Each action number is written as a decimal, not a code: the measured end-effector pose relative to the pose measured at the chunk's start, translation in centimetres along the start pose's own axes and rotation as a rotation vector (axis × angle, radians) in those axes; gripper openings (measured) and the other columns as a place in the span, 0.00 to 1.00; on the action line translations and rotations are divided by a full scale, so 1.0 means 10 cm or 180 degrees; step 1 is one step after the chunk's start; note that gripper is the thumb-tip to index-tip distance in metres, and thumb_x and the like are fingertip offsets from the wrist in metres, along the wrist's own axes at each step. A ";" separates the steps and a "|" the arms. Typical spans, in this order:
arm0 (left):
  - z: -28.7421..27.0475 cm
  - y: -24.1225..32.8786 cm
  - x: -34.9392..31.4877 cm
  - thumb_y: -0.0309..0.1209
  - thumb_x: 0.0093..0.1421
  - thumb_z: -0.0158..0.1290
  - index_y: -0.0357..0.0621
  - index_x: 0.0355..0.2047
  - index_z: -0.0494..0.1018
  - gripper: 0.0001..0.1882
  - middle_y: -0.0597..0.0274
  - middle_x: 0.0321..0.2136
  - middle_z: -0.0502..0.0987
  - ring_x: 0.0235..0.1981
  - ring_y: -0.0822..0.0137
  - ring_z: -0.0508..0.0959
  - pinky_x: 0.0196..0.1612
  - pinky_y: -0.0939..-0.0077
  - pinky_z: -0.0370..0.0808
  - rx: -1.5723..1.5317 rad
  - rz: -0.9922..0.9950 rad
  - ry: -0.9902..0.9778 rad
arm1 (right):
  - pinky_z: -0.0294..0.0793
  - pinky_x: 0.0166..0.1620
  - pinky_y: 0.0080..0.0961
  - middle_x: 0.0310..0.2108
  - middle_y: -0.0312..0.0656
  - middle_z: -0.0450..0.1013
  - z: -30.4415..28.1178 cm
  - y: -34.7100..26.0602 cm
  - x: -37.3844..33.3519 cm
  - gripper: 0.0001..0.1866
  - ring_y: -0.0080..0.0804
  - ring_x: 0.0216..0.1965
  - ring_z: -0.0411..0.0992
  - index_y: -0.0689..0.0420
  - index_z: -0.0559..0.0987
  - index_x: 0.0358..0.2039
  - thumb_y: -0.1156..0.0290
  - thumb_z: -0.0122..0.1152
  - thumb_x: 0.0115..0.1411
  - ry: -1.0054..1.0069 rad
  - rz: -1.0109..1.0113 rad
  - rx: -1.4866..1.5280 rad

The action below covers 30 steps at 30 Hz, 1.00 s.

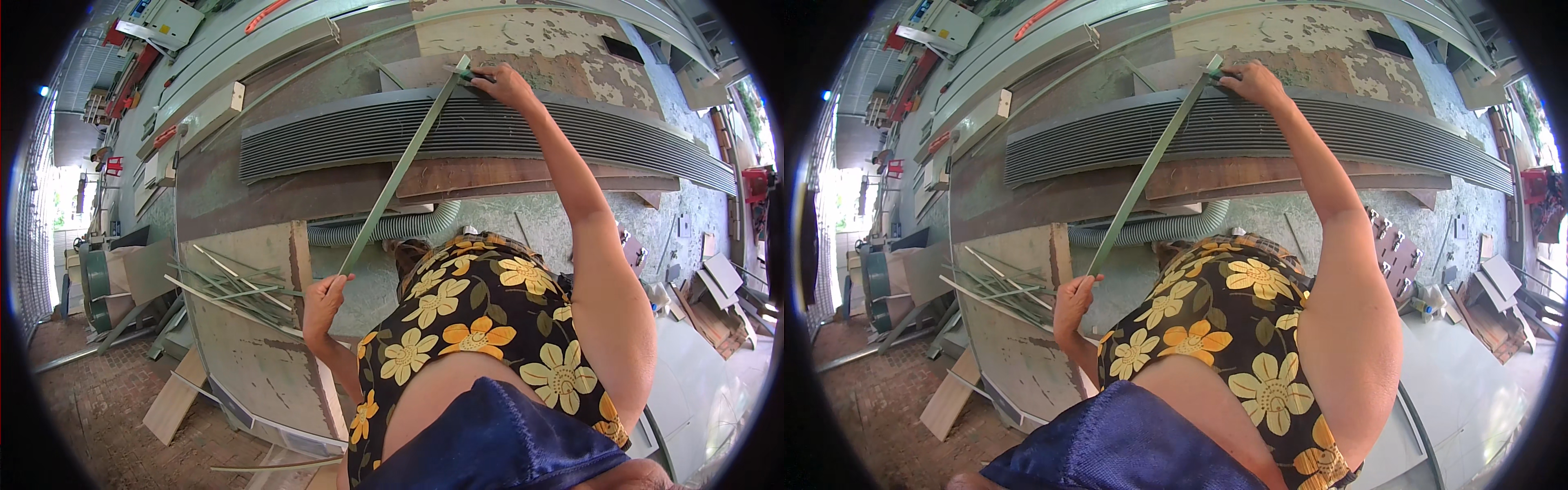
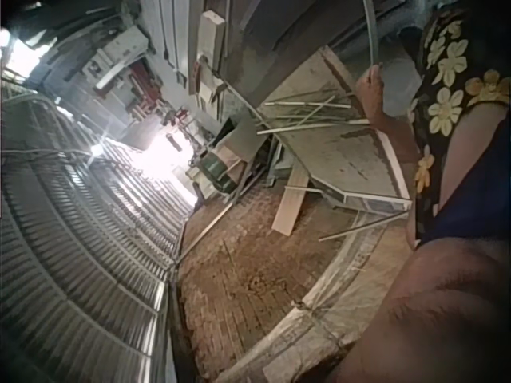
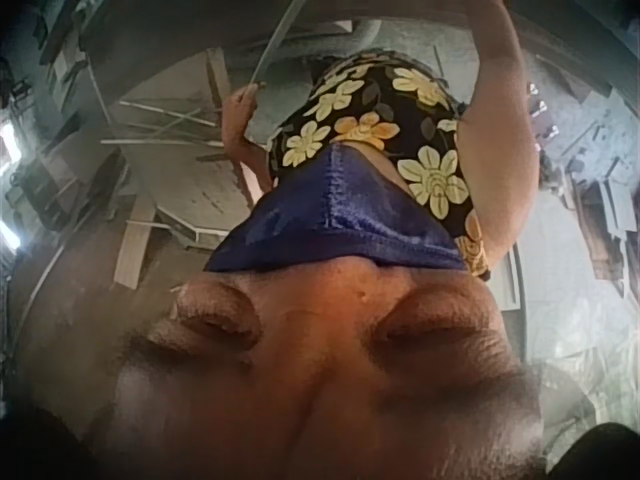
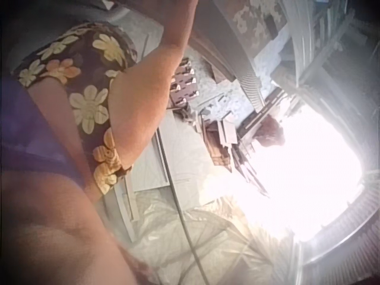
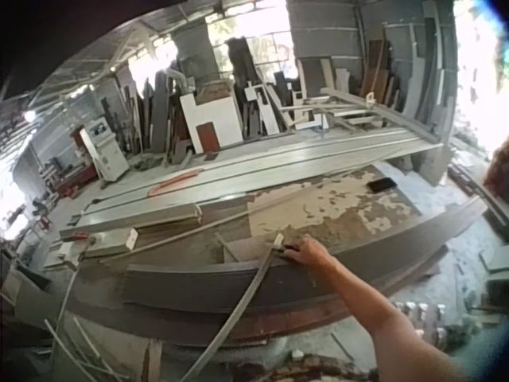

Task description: The recorder is using a utility knife to cut thin strips of bamboo or wood on a workbench.

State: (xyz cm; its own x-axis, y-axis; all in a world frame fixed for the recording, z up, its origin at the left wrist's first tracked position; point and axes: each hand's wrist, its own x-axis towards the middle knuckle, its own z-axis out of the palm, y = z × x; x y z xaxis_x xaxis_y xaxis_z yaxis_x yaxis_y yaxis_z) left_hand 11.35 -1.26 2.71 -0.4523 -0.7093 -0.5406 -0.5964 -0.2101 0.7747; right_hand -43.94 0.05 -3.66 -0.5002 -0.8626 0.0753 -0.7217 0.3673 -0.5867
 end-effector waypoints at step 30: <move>-0.19 -0.21 -0.01 0.44 0.68 0.51 0.41 0.41 0.81 0.19 0.79 0.12 0.60 0.13 0.84 0.55 0.17 0.85 0.50 0.0035 -0.0300 -0.0268 | 0.75 0.49 0.40 0.44 0.50 0.78 -0.10 0.16 -0.21 0.23 0.51 0.46 0.76 0.46 0.78 0.54 0.56 0.62 0.59 0.0239 -0.0230 -0.0047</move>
State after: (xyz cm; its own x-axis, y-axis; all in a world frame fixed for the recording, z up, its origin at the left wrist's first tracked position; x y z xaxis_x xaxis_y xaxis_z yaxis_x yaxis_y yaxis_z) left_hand 13.93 -2.02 1.78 -0.4477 -0.6276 -0.6369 -0.6460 -0.2654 0.7157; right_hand -44.56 2.78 -3.98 -0.4806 -0.8588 0.1776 -0.7639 0.3105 -0.5658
